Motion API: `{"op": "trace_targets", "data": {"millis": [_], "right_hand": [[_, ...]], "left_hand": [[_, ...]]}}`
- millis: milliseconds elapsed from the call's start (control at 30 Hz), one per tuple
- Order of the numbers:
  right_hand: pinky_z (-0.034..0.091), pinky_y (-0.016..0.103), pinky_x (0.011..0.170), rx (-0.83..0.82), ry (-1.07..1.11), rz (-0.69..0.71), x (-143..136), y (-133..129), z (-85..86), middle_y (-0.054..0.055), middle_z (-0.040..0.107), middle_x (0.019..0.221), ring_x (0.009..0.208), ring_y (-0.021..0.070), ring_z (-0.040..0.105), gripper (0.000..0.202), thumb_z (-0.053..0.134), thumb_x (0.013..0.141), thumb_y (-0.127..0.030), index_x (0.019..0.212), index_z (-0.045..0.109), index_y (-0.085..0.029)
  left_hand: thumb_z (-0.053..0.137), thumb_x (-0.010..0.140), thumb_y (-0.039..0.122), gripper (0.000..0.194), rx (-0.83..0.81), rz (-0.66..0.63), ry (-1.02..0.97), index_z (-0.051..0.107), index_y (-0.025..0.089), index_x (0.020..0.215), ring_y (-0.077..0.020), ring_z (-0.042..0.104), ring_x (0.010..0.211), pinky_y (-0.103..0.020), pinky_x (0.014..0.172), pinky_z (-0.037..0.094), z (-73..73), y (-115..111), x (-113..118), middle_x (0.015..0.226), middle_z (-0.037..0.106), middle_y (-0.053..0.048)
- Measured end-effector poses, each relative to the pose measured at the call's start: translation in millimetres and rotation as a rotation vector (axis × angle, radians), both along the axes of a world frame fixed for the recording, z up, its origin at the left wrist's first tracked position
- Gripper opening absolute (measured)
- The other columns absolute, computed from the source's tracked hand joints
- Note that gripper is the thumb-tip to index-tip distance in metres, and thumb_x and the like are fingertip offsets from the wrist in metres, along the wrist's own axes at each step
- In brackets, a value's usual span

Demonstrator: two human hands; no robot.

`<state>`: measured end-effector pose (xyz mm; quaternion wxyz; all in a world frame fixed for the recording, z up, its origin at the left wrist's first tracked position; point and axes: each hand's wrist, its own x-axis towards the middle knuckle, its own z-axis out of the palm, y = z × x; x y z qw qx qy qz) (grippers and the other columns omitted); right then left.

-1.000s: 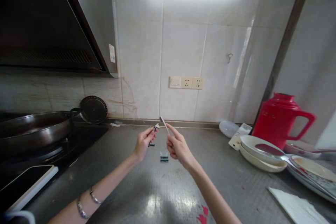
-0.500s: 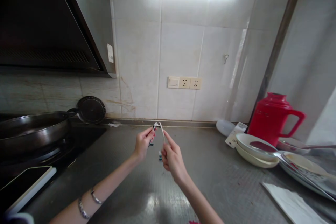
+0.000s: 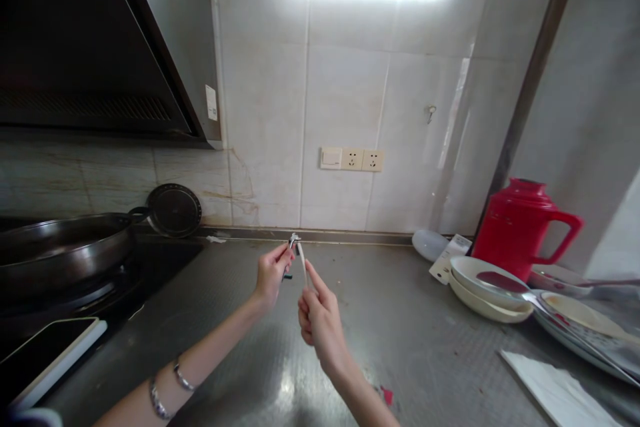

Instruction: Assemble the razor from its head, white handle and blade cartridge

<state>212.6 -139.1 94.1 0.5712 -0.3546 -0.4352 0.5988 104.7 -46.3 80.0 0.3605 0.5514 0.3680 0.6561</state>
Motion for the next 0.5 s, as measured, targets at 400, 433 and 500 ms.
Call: {"op": "trace_targets", "data": {"millis": [400,433,500], "right_hand": [[0.011,0.013,0.031,0.05,0.007,-0.055,3.4,1.2,2.4,-0.01,0.031,0.051,0.035,0.002,0.017,0.067,0.056,0.075,-0.038,0.136,0.031,-0.025],[0.011,0.013,0.031,0.053,0.005,-0.057,4.4,0.9,3.1,-0.01,0.031,0.051,0.035,0.002,0.018,0.067,0.056,0.075,-0.038,0.136,0.032,-0.025],[0.012,0.013,0.032,0.06,0.011,-0.078,6.8,2.7,7.2,-0.01,0.032,0.052,0.035,0.0021,0.019,0.068,0.057,0.074,-0.037,0.136,0.032,-0.025]], "left_hand": [[0.058,0.073,0.042,0.033,-0.002,-0.047,-0.028,0.066,0.012,0.082,-0.0058,0.039,0.049,-0.018,0.047,0.031,1.7,-7.3,6.2,0.06,0.052,0.002],[0.059,0.072,0.043,0.034,-0.017,-0.049,-0.046,0.066,0.012,0.083,-0.0055,0.039,0.048,-0.018,0.046,0.031,2.3,-7.3,6.3,0.06,0.053,0.001],[0.062,0.07,0.042,0.035,-0.046,-0.064,-0.079,0.066,0.011,0.086,-0.006,0.043,0.049,-0.018,0.046,0.034,4.0,-8.0,7.4,0.064,0.058,-0.001]]}}
